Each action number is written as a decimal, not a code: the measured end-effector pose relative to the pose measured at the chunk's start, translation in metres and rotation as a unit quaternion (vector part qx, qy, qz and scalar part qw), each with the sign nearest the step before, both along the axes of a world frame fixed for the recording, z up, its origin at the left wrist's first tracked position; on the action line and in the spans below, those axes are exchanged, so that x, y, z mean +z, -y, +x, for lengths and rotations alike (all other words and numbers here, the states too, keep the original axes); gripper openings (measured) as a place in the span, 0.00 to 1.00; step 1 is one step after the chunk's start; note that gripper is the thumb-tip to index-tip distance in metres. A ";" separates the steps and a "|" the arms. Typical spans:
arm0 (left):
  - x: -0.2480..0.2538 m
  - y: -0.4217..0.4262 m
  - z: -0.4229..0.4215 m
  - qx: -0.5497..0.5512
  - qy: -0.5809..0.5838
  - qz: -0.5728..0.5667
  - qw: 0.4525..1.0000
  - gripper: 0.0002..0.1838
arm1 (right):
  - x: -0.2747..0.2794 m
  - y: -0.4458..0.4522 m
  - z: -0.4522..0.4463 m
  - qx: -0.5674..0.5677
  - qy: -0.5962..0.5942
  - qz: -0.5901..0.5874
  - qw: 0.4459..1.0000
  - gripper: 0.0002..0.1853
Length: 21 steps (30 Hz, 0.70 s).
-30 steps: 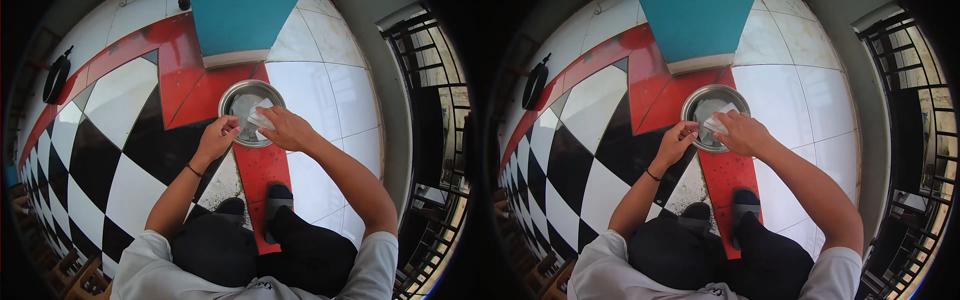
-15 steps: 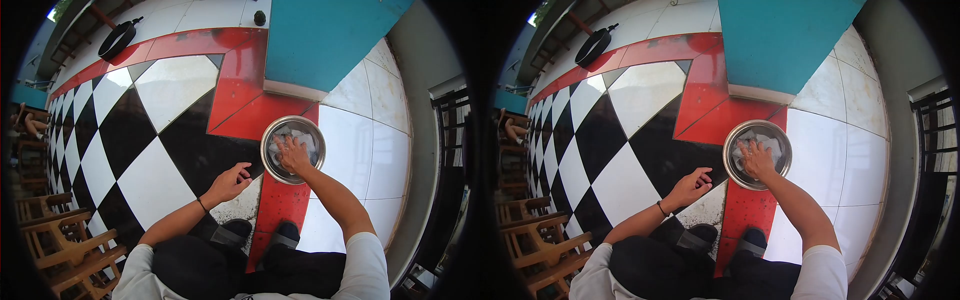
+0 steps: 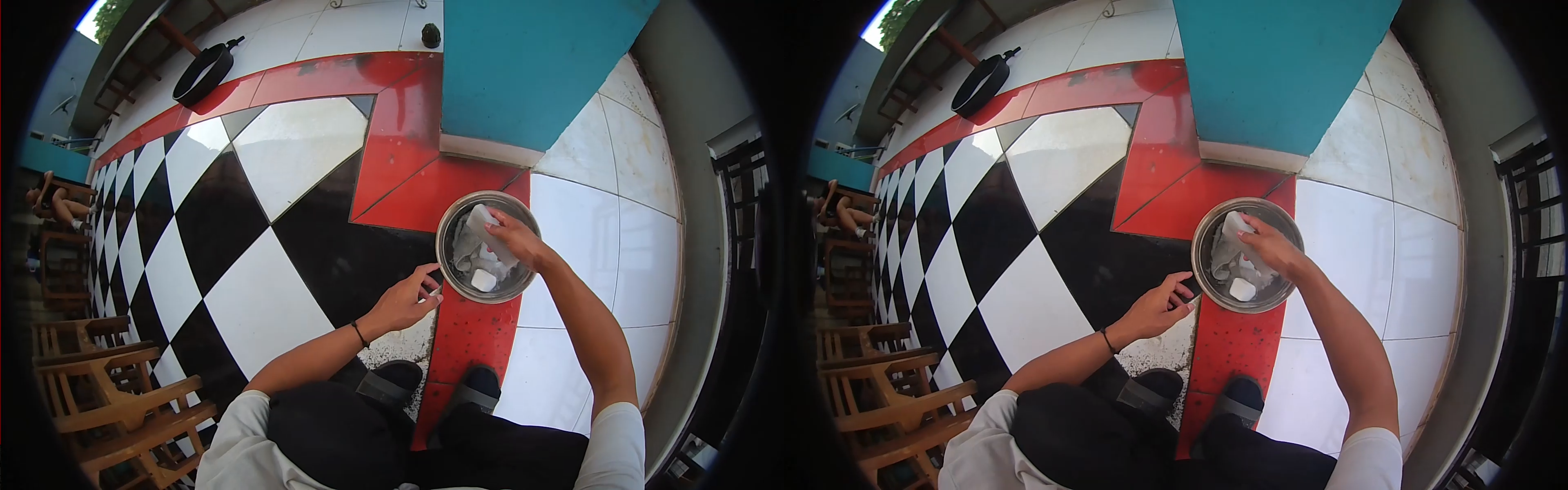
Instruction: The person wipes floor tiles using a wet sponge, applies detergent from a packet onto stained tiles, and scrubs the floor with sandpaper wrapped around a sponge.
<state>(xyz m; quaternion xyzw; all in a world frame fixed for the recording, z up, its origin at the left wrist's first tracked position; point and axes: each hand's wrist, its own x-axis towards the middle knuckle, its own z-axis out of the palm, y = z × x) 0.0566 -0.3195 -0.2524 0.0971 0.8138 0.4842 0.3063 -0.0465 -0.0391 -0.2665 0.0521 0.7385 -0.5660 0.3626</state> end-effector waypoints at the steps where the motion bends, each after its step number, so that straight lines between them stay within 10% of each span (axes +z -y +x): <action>1: 0.000 -0.001 -0.002 0.002 -0.001 0.007 1.000 0.35 | 0.010 -0.002 0.001 -0.054 0.075 -0.074 0.993 0.35; 7: -0.001 0.001 0.001 0.016 -0.014 0.018 1.000 0.34 | 0.032 0.023 0.008 -0.175 0.183 -0.099 0.962 0.33; 21: -0.002 0.007 0.010 0.026 -0.018 0.029 0.999 0.35 | -0.019 0.033 0.007 -0.166 -0.014 0.102 0.981 0.30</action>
